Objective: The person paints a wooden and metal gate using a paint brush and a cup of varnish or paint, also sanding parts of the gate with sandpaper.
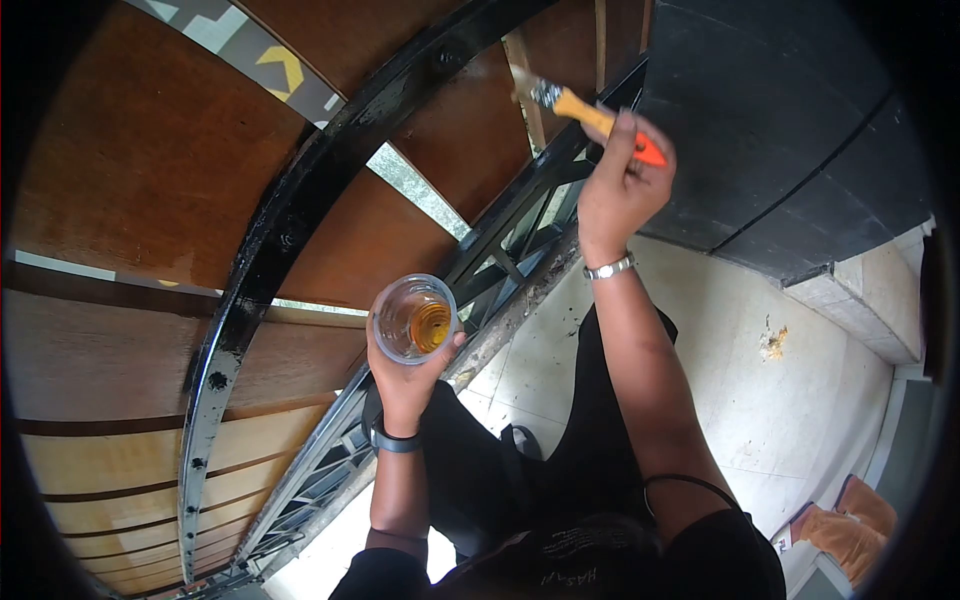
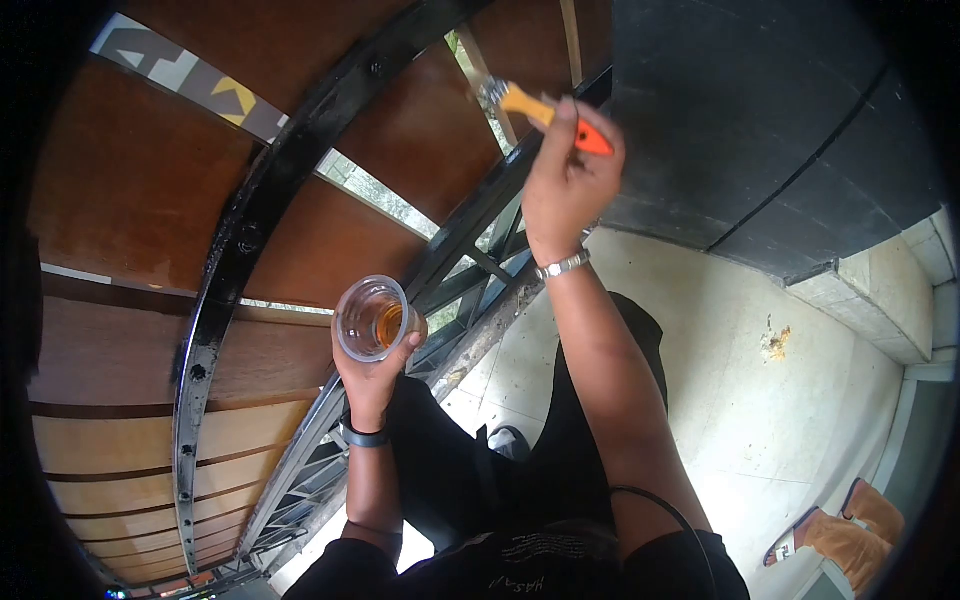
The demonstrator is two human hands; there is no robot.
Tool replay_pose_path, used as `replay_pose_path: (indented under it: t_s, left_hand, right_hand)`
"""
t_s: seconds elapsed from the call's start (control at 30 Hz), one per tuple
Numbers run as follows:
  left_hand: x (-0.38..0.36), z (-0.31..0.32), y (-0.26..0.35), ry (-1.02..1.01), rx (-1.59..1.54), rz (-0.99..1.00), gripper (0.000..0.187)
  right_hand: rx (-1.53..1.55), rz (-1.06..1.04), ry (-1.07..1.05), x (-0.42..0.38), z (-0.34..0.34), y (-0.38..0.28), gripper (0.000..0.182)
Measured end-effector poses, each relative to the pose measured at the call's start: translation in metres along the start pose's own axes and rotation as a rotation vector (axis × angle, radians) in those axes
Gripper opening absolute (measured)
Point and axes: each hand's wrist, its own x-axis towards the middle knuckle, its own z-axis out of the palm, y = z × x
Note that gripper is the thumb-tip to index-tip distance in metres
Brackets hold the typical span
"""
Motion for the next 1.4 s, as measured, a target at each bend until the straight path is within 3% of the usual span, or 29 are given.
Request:
replay_pose_path:
  t_s: [0.17,0.23,0.43,0.53,0.63,0.73,0.83,0.97,1.03,1.1,1.27,1.4]
  left_hand:
    - [0.0,-0.001,0.0,0.003,-0.011,0.011,0.076]
    - [0.0,-0.001,-0.002,0.005,0.001,0.014,0.076]
    - [0.0,-0.002,-0.002,-0.003,-0.003,0.01,0.081]
    - [-0.001,-0.002,-0.003,0.005,-0.013,0.009,0.076]
    - [0.0,-0.003,-0.003,-0.006,-0.031,0.028,0.076]
    - [0.0,-0.004,-0.003,-0.008,-0.028,0.017,0.075]
    - [-0.001,-0.004,-0.003,-0.012,-0.035,0.025,0.075]
    - [0.001,-0.003,0.001,-0.012,-0.05,0.009,0.076]
    - [0.001,-0.002,0.002,-0.012,-0.049,0.007,0.076]
    - [0.001,-0.002,0.0,-0.023,-0.042,0.027,0.076]
    - [0.0,-0.003,-0.001,-0.022,-0.066,0.001,0.075]
    - [0.0,-0.003,-0.001,-0.012,-0.066,-0.017,0.075]
  right_hand:
    - [0.125,-0.047,0.029,0.019,0.023,-0.027,0.019]
    - [0.18,0.03,0.087,0.012,0.017,-0.018,0.02]
    - [-0.062,0.113,0.028,-0.03,-0.04,0.046,0.021]
    - [-0.174,0.098,0.012,-0.034,-0.058,0.044,0.02]
    - [-0.192,0.117,-0.001,-0.035,-0.047,0.013,0.021]
    - [-0.039,-0.01,-0.068,-0.034,-0.015,-0.022,0.019]
    - [0.082,0.0,-0.042,-0.044,0.006,-0.018,0.016]
    - [0.023,0.122,-0.085,-0.064,-0.021,0.005,0.015]
    - [0.016,0.086,-0.069,-0.078,-0.042,0.018,0.013]
    - [-0.192,0.089,-0.117,-0.085,-0.058,0.016,0.012]
    - [0.051,-0.03,-0.125,-0.068,-0.013,-0.029,0.013]
    - [0.022,-0.062,-0.203,-0.068,0.002,-0.023,0.013]
